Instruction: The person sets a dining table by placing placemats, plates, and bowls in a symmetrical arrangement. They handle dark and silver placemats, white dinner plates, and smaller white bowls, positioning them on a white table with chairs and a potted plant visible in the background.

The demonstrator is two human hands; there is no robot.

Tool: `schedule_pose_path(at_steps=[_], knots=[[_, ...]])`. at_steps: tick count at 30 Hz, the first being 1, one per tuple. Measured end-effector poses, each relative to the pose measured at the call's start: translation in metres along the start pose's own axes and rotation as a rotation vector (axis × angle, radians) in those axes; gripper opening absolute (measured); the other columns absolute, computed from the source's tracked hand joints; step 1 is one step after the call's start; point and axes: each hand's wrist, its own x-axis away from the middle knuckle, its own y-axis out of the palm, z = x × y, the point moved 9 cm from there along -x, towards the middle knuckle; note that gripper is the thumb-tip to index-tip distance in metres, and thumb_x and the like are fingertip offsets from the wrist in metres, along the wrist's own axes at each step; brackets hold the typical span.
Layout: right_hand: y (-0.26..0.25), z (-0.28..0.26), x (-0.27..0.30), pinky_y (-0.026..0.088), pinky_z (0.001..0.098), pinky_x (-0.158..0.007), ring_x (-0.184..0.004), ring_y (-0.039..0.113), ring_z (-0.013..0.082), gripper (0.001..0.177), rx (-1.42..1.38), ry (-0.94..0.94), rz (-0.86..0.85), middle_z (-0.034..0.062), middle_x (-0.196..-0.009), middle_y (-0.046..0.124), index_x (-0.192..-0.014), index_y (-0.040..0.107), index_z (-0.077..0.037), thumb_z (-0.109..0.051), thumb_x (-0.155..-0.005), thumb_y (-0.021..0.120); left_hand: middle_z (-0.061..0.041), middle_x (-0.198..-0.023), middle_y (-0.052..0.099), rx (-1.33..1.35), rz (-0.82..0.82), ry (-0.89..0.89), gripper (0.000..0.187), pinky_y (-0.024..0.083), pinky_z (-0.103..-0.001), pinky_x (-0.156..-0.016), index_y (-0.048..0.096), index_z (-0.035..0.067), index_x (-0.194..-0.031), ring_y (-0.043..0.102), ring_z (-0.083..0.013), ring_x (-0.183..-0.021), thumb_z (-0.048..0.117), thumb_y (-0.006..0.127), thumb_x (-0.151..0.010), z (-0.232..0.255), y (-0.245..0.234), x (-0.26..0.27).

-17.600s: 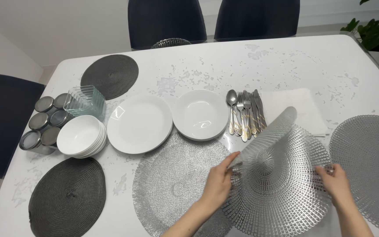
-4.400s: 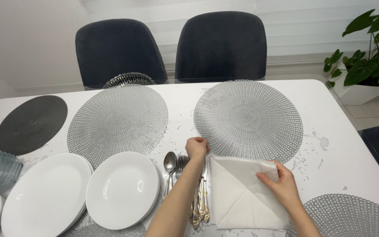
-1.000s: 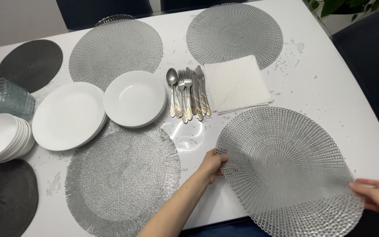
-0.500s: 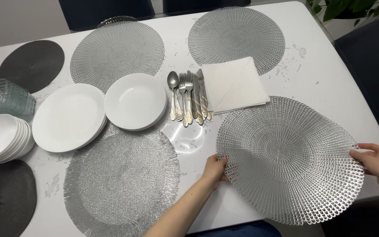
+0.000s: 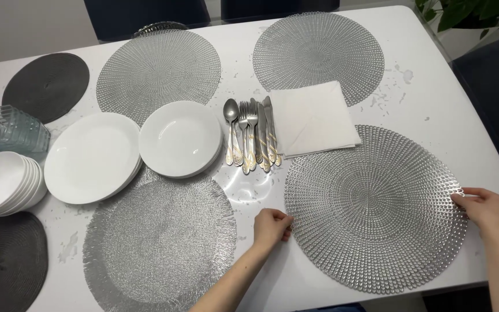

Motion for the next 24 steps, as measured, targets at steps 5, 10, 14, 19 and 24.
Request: schedule_pose_path(at_steps=[5,10,14,19,24], knots=[[0.006,0.037,-0.046,0.05,0.0365,-0.082,-0.084,0.069,0.023,0.036,0.157,-0.039,0.032,0.0079,-0.095,0.077,-0.109,0.08,-0.01,-0.024,-0.078,0.091,-0.003,-0.055,0.07,-0.179,-0.001,0.054,0.027,0.056,-0.025,-0.059,0.071,0.01,-0.065,0.062,-0.0101,-0.044,0.02,0.073,-0.09,0.01,-0.004,0.002],[0.021,0.016,-0.053,0.049,0.0426,-0.09,-0.094,0.071,0.033,0.039,0.367,-0.228,0.167,0.0077,-0.103,0.077,-0.113,0.081,-0.012,-0.026,-0.076,0.079,-0.003,-0.051,0.066,-0.297,-0.056,0.051,0.032,0.054,-0.025,-0.06,0.071,0.01,-0.059,0.06,-0.0105,-0.042,0.023,0.074,-0.089,0.021,-0.007,-0.003],[0.075,-0.07,-0.033,0.047,0.0448,-0.1,-0.108,0.065,0.0361,0.032,0.359,-0.602,0.127,0.0206,-0.113,0.072,-0.118,0.078,-0.009,-0.016,-0.089,0.065,-0.002,-0.051,0.066,-0.309,0.017,0.065,0.034,0.052,-0.029,-0.061,0.071,0.012,-0.06,0.059,-0.0114,-0.045,0.032,0.077,-0.088,0.033,-0.019,-0.012],[0.142,-0.167,-0.044,0.046,0.0451,-0.101,-0.113,0.065,0.0341,0.029,0.343,-0.766,0.013,0.0147,-0.12,0.073,-0.116,0.076,-0.006,-0.009,-0.096,0.055,-0.003,-0.049,0.065,-0.3,-0.025,0.04,0.036,0.053,-0.025,-0.059,0.073,0.011,-0.056,0.055,-0.0095,-0.04,0.027,0.079,-0.087,0.048,-0.023,-0.019],[0.192,-0.246,-0.076,0.041,0.0613,-0.097,-0.12,0.056,0.0424,0.038,0.424,-0.853,-0.063,0.0197,-0.13,0.061,-0.131,0.06,-0.005,-0.02,-0.097,0.055,-0.006,-0.059,0.073,-0.154,-0.097,-0.061,0.03,0.052,-0.022,-0.043,0.074,0.005,-0.064,0.06,-0.0098,-0.041,0.02,0.082,-0.088,0.042,-0.02,-0.024]])
